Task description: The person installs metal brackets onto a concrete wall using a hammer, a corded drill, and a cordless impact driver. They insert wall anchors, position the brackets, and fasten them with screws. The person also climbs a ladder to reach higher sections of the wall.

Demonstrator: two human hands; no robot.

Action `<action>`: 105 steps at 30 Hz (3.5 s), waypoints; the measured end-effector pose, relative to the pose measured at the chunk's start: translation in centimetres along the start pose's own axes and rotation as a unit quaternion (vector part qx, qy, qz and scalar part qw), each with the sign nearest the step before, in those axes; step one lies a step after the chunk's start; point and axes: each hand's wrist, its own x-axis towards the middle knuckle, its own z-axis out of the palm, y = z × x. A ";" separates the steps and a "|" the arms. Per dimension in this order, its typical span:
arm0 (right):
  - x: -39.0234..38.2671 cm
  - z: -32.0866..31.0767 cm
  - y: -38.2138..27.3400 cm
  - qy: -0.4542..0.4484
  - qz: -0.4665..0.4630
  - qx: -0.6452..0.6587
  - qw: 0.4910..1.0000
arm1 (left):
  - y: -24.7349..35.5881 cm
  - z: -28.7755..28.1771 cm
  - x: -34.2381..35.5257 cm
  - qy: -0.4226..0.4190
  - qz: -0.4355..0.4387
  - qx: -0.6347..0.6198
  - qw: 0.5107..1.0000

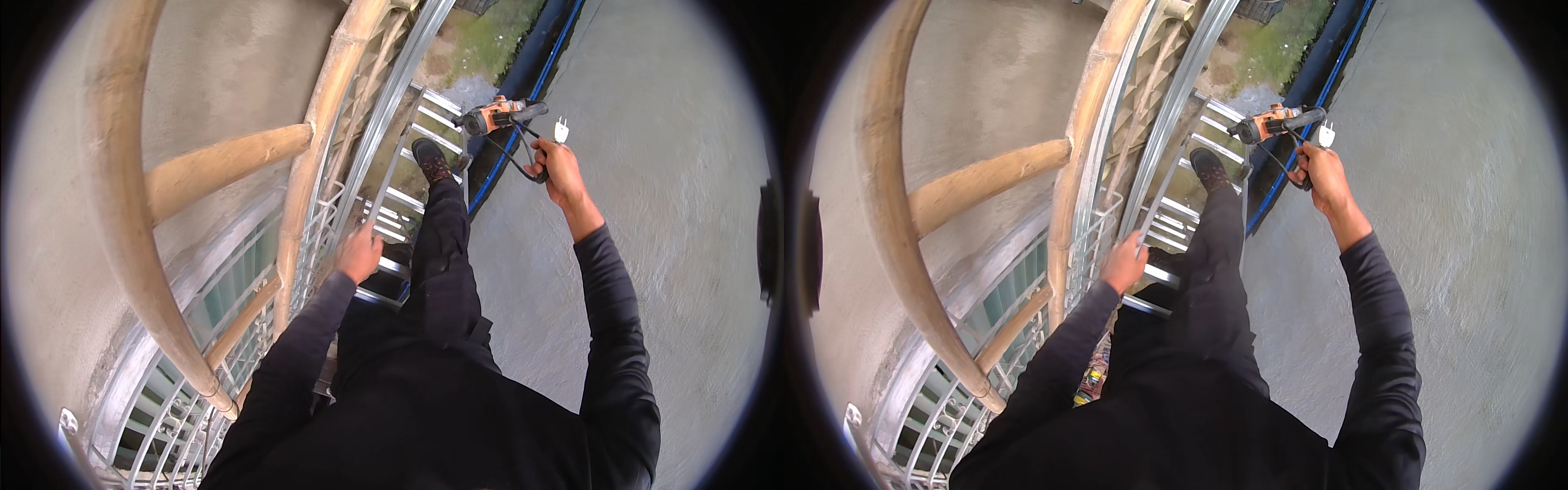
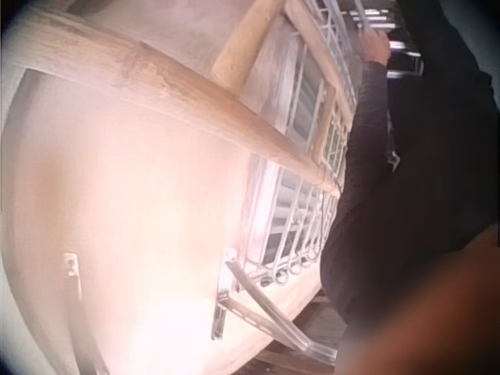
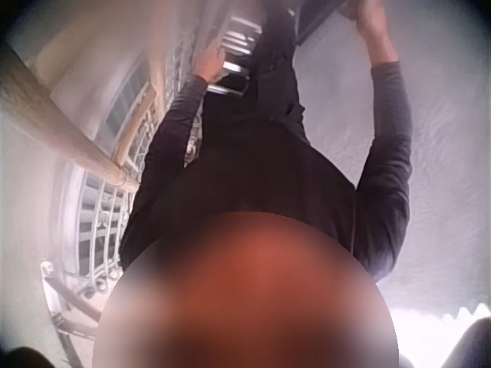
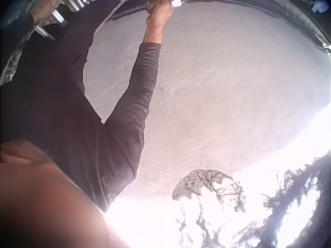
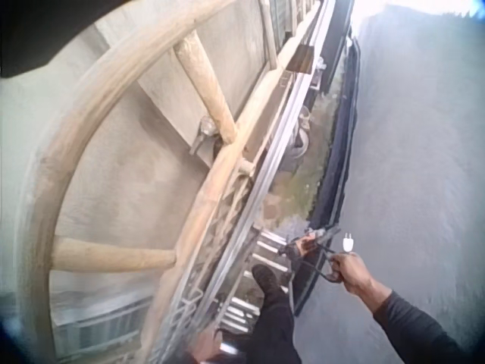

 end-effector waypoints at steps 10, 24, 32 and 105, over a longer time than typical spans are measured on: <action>15.6 -0.9 1.9 0.040 0.070 0.127 0.989 | -4.7 1.6 -6.0 -0.014 -0.133 0.084 0.987; 8.2 1.7 -2.0 -0.035 0.077 0.098 0.992 | 12.5 5.6 11.0 0.051 0.241 -0.186 0.951; -2.3 -0.7 -8.9 -0.048 0.069 0.125 0.989 | 19.4 9.5 19.0 -0.030 0.289 -0.176 0.941; 5.2 -13.1 2.5 0.050 0.014 0.446 0.894 | 11.9 2.5 25.5 -0.142 -0.225 -0.759 0.594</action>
